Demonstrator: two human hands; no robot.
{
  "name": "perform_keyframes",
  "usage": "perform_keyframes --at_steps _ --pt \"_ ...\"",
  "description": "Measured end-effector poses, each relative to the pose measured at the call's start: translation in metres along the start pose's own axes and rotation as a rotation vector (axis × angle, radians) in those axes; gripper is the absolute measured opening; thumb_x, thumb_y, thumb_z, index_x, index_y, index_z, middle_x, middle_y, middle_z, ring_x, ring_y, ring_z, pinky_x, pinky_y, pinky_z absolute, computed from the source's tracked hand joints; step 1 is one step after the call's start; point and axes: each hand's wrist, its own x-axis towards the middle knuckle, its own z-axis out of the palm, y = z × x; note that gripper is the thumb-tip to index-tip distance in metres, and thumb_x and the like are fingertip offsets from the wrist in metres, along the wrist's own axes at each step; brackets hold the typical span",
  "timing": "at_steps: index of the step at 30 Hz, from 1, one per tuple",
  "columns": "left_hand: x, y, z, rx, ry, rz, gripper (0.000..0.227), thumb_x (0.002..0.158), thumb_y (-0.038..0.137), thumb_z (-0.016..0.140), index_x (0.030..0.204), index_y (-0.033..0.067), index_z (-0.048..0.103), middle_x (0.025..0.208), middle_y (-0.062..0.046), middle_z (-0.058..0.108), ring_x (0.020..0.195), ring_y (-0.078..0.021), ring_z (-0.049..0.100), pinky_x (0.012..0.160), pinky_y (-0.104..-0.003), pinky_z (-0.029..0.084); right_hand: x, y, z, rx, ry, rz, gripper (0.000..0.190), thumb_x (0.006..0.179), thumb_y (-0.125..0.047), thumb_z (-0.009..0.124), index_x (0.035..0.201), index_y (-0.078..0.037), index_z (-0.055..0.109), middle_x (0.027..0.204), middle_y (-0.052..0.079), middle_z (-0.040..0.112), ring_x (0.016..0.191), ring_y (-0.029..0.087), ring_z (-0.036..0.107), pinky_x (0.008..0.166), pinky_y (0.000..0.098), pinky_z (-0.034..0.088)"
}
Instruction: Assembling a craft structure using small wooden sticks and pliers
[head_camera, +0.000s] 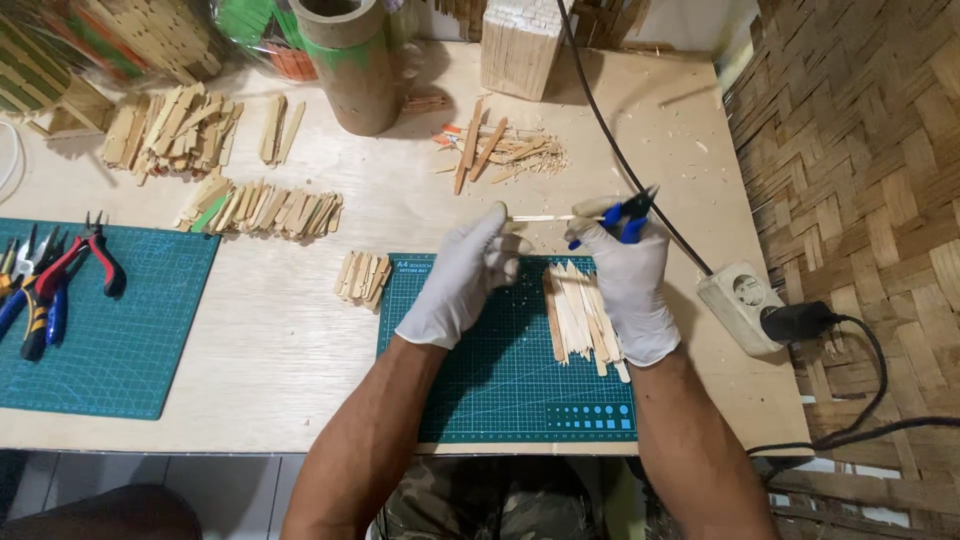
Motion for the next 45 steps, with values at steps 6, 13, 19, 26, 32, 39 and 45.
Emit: perform_keyframes --at_steps 6,13,19,26,32,39,45 --pt "0.002 -0.014 0.008 -0.194 -0.174 -0.047 0.047 0.095 0.046 0.070 0.116 0.0036 0.069 0.092 -0.013 0.077 0.068 -0.0164 0.074 0.063 -0.029 0.063 -0.010 0.012 -0.002 0.016 -0.109 -0.172 0.026 0.071 0.012 0.091 0.087 0.002 0.073 0.083 0.016 0.072 0.079 0.020 0.074 0.073 0.0368 0.063" --pt "0.008 -0.031 0.007 -0.281 -0.238 0.154 0.037 0.096 0.029 0.074 0.123 0.0045 0.069 0.102 -0.015 0.076 0.084 -0.0194 0.076 0.078 -0.031 0.063 -0.011 0.001 0.014 -0.029 0.019 -0.047 0.029 0.073 0.008 0.096 0.076 -0.004 0.069 0.070 0.003 0.067 0.064 0.009 0.068 0.067 0.0275 0.063" --pt "0.011 -0.039 0.014 -0.135 -0.075 0.346 0.019 0.089 0.009 0.080 0.106 0.0036 0.074 0.089 -0.011 0.076 0.077 -0.0157 0.075 0.071 -0.023 0.062 -0.018 0.014 0.025 0.287 0.109 0.341 0.018 0.081 -0.001 0.086 0.087 -0.002 0.069 0.070 0.013 0.071 0.060 0.025 0.075 0.057 0.0371 0.067" --pt "0.014 -0.040 0.012 -0.113 0.100 0.236 0.014 0.090 0.018 0.080 0.099 0.0083 0.077 0.080 -0.003 0.069 0.070 -0.0089 0.065 0.067 -0.025 0.063 -0.030 -0.008 0.036 0.205 0.103 0.499 0.024 0.076 -0.007 0.090 0.082 -0.003 0.068 0.070 0.014 0.072 0.056 0.025 0.074 0.055 0.0391 0.065" --pt "-0.001 -0.020 0.013 0.365 0.027 0.520 0.008 0.098 0.015 0.069 0.100 0.0077 0.073 0.091 -0.012 0.076 0.089 -0.0179 0.072 0.080 -0.035 0.060 -0.009 -0.031 0.012 -0.232 0.018 0.255 0.019 0.078 -0.011 0.092 0.082 -0.008 0.073 0.064 0.003 0.067 0.055 0.009 0.067 0.049 0.0219 0.056" --pt "-0.002 -0.033 0.017 1.055 -0.110 0.422 0.004 0.089 0.027 0.070 0.086 0.0249 0.071 0.075 0.001 0.075 0.085 -0.0226 0.077 0.074 -0.035 0.060 0.003 0.004 -0.002 -0.237 -0.079 0.244 0.025 0.072 -0.011 0.098 0.082 -0.005 0.076 0.060 0.006 0.067 0.051 0.010 0.066 0.048 0.0227 0.056" --pt "-0.006 -0.031 0.018 0.710 -0.157 0.285 0.013 0.096 0.019 0.067 0.105 0.0165 0.075 0.072 -0.004 0.077 0.070 -0.0139 0.077 0.073 -0.028 0.061 0.006 -0.005 -0.007 -0.134 0.116 0.230 0.023 0.081 -0.008 0.092 0.079 -0.008 0.069 0.065 0.005 0.067 0.054 0.014 0.069 0.051 0.0272 0.059"
